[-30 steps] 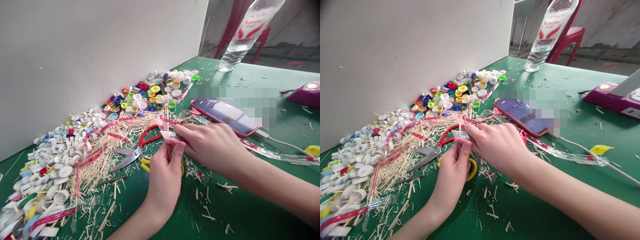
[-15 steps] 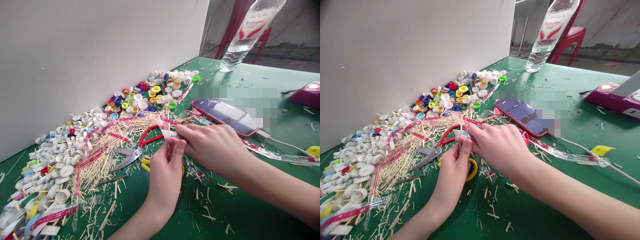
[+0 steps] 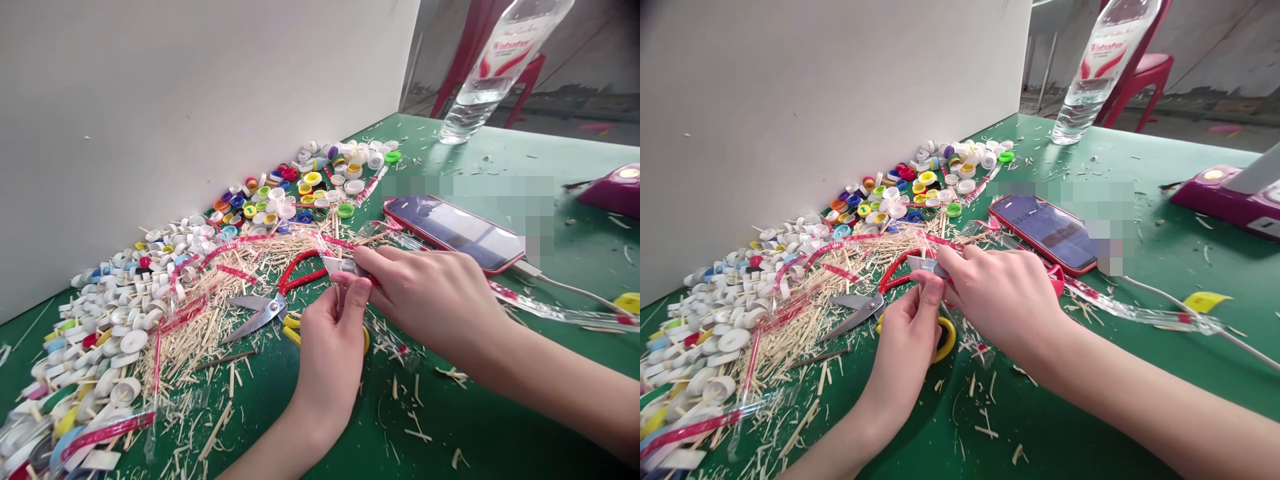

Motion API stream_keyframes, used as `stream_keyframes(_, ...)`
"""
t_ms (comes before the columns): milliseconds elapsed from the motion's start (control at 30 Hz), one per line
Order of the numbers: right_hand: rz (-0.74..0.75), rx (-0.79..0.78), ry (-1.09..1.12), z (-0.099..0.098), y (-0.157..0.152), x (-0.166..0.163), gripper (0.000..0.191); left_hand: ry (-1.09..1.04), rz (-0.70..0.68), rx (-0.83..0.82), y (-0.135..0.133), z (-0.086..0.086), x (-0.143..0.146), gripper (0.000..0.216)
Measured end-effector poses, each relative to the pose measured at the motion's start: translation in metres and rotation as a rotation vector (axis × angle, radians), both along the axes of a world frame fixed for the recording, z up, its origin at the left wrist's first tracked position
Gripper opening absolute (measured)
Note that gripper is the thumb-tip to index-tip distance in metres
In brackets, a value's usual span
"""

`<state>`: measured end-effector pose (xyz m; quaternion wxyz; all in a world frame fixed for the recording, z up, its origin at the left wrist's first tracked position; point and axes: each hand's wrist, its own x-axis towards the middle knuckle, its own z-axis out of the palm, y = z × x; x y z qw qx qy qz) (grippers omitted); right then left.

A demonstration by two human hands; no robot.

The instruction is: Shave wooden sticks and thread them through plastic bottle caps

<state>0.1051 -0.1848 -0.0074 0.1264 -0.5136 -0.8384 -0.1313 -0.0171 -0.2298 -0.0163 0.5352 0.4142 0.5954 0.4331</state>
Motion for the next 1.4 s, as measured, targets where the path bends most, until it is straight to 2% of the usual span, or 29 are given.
stream_keyframes(267, 0.015, 0.109, 0.066, -0.0013, -0.0001, -0.0003, 0.058, -0.061, 0.002, -0.003, -0.0013, -0.0006, 0.0005, 0.046)
stream_keyframes(600, 0.032, 0.205, 0.095, -0.0019, -0.0012, -0.0004, 0.050, -0.100, 0.011, -0.026, -0.0007, -0.0015, 0.0001, 0.053)
stream_keyframes(1067, 0.009, 0.226, 0.105, -0.0003, -0.0032, -0.0008, 0.050, -0.125, -0.010, 0.001, -0.0013, -0.0049, 0.0007, 0.052)
stream_keyframes(1400, 0.073, 0.180, 0.113, 0.0042, 0.0034, 0.0016, 0.057, -0.150, -0.061, 0.081, -0.0074, -0.0059, -0.0004, 0.043)
